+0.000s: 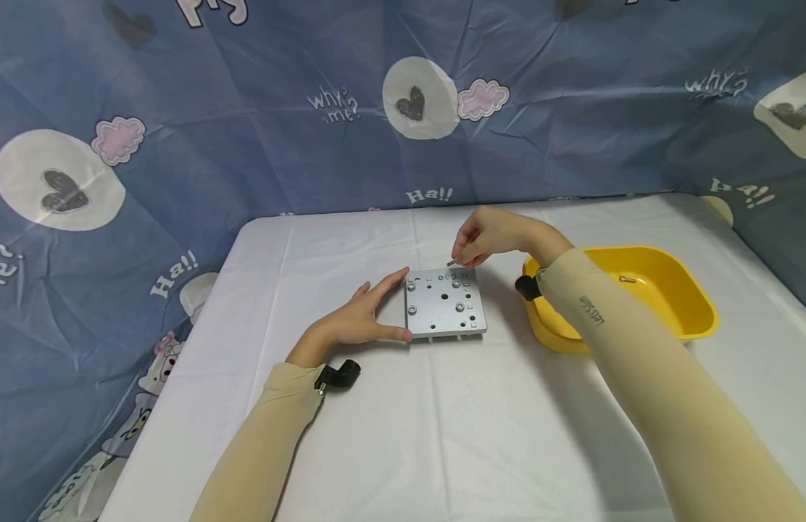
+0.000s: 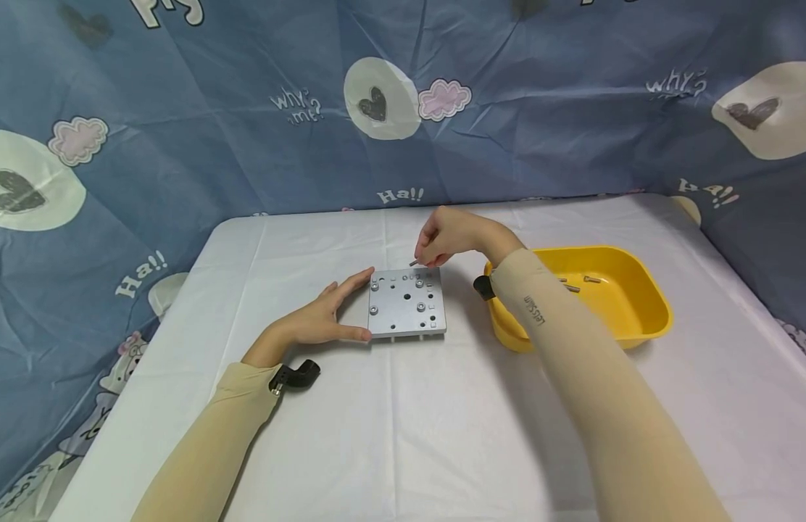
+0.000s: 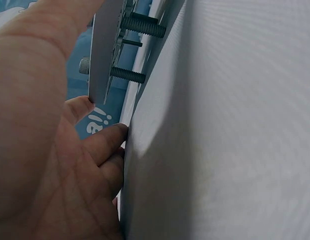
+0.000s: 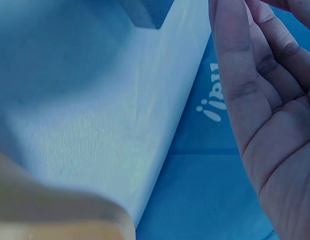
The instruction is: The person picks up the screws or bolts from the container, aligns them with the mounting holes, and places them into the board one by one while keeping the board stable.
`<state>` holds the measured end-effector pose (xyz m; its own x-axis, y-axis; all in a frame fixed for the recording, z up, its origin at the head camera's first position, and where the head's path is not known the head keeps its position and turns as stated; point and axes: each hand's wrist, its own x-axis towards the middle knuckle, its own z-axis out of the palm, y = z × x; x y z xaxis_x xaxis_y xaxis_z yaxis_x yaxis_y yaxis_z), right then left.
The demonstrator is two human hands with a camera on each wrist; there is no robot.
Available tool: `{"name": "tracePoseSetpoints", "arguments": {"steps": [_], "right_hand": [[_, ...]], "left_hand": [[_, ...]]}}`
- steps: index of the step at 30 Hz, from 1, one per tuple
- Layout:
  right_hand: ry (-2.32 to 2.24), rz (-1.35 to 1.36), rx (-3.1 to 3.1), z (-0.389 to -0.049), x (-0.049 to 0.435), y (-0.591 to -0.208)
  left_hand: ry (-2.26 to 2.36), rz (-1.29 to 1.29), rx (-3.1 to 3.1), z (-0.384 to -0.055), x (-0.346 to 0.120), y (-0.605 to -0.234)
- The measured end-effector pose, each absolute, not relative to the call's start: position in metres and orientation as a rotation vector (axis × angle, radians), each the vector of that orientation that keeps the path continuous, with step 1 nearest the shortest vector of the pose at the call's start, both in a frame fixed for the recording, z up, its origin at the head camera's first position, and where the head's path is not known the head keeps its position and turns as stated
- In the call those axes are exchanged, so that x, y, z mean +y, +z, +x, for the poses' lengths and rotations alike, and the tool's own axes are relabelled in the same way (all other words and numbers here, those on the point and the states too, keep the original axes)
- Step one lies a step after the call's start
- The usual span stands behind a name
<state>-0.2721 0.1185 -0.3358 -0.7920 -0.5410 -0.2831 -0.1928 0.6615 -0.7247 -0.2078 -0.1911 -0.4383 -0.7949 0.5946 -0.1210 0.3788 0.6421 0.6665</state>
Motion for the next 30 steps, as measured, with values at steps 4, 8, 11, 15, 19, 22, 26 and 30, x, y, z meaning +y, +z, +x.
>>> {"name": "tracePoseSetpoints", "arguments": {"steps": [4, 8, 11, 15, 19, 22, 26, 30], "right_hand": [[-0.960, -0.582, 2.390, -0.273, 0.112, -0.340], [-0.951, -0.605, 2.383, -0.272, 0.107, -0.340], [-0.938, -0.618, 2.383, -0.273, 0.102, -0.341], [-0.931, -0.631, 2.384, -0.273, 0.095, -0.343], [-0.924, -0.643, 2.381, -0.274, 0.089, -0.345], [-0.918, -0.644, 2.373, -0.275, 0.085, -0.346], [-0.902, -0.653, 2.378, -0.275, 0.081, -0.346], [-0.909, -0.659, 2.372, -0.276, 0.077, -0.348]], "left_hand": [[0.913, 0.791, 2.535, -0.208, -0.191, -0.438], [0.921, 0.791, 2.528, -0.208, -0.192, -0.438], [0.930, 0.795, 2.523, -0.208, -0.192, -0.439], [0.936, 0.796, 2.523, -0.209, -0.193, -0.440], [0.923, 0.785, 2.522, -0.208, -0.192, -0.439], [0.920, 0.778, 2.520, -0.208, -0.192, -0.439], [0.921, 0.773, 2.520, -0.208, -0.192, -0.439], [0.916, 0.772, 2.524, -0.208, -0.192, -0.440]]}}
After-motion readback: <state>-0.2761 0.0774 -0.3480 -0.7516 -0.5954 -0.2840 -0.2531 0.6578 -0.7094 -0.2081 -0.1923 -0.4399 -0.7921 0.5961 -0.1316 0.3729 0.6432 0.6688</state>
